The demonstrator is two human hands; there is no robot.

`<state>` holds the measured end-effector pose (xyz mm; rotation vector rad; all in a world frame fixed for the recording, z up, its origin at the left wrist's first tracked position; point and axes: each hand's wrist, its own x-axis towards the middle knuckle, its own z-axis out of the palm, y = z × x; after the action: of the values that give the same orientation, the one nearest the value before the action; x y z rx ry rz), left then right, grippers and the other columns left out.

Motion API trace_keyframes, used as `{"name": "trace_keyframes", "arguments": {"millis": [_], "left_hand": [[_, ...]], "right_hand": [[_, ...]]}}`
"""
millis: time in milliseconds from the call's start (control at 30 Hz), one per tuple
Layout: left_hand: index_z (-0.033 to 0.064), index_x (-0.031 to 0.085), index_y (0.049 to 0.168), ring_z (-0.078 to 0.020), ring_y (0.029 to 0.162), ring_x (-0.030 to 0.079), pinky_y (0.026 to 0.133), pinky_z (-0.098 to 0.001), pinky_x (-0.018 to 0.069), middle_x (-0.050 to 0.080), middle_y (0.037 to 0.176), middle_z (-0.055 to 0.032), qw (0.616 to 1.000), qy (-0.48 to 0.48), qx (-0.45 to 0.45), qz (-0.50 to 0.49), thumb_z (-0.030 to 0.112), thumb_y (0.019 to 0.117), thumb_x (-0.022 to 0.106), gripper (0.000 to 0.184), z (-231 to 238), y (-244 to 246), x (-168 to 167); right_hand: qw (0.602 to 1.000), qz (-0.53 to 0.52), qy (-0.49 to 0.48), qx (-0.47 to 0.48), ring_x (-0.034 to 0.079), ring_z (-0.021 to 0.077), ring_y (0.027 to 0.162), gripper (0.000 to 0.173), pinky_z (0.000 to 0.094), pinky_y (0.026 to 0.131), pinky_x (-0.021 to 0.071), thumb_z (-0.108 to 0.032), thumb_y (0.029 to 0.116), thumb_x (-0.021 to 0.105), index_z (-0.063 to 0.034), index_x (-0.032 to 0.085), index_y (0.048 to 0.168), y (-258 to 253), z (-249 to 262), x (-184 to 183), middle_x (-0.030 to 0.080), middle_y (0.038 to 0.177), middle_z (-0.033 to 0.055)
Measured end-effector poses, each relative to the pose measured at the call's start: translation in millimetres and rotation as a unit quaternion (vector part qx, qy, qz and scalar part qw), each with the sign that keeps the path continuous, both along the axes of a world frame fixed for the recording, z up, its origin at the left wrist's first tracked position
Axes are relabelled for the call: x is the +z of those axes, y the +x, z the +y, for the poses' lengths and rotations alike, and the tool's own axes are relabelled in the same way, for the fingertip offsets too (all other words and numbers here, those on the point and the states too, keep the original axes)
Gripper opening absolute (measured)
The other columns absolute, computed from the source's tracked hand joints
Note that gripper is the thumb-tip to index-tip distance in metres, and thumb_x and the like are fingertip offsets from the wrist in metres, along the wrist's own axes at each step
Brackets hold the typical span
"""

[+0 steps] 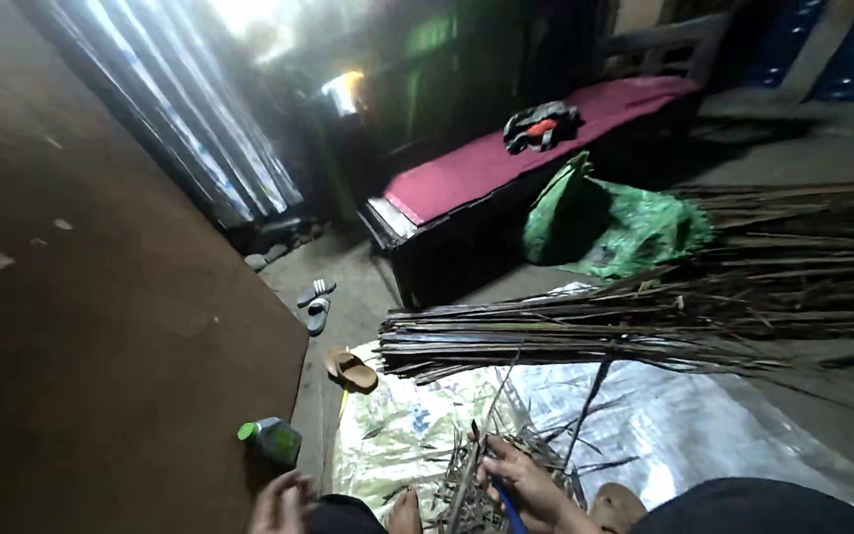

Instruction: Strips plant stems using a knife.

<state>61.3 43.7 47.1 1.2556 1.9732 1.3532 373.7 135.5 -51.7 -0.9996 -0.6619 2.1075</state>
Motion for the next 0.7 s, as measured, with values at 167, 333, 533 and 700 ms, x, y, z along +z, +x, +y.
{"name": "trace_keyframes", "arguments": {"millis": [167,333,533,700], "left_hand": [[-0.0034,0.050,0.144,-0.0308,0.102,0.071,0.090,-0.0495,0.0573,0.067,0.122,-0.0233,0.932,-0.229,-0.278,-0.045,0.018,0.1109,0.039,0.041,36.9,120.7,-22.1],[-0.0019,0.056,0.132,-0.0066,0.057,0.056,0.054,-0.0237,0.0483,0.065,0.081,-0.0044,0.910,-0.218,-0.270,-0.228,0.006,0.1056,0.047,0.029,35.5,141.3,-77.2],[0.0007,0.061,0.131,-0.0043,0.054,0.050,0.050,-0.0214,0.0429,0.062,0.073,-0.0009,0.895,-0.282,-0.219,-0.268,0.006,0.1057,0.049,0.029,27.8,131.1,-98.5],[0.0008,0.061,0.130,-0.0029,0.051,0.048,0.048,-0.0201,0.0415,0.060,0.070,0.0008,0.878,-0.313,-0.216,-0.290,0.005,0.1058,0.048,0.028,21.6,132.9,-99.7]], "right_hand": [[0.996,-0.064,0.018,0.058,0.057,0.0094,0.056,0.034,0.0259,0.054,0.0499,-0.005,0.1073,0.041,-0.0051,0.044,0.141,-9.1,-14.7,13.2,0.062,0.077,0.0024],[0.991,-0.105,0.012,0.076,0.054,0.0096,0.057,0.036,0.0259,0.053,0.0487,-0.008,0.1073,0.045,-0.0079,0.045,0.143,-0.6,-18.0,3.2,0.055,0.076,0.0009],[0.981,-0.173,0.005,0.084,0.054,0.0106,0.058,0.040,0.0276,0.054,0.0483,-0.009,0.1064,0.052,-0.0081,0.047,0.146,-10.1,-18.3,-14.9,0.057,0.083,0.0041],[0.987,-0.154,-0.033,0.028,0.052,0.0101,0.057,0.044,0.0260,0.052,0.0471,-0.008,0.1083,0.048,-0.0085,0.040,0.152,3.0,0.9,-25.6,0.054,0.081,0.0030]]}}
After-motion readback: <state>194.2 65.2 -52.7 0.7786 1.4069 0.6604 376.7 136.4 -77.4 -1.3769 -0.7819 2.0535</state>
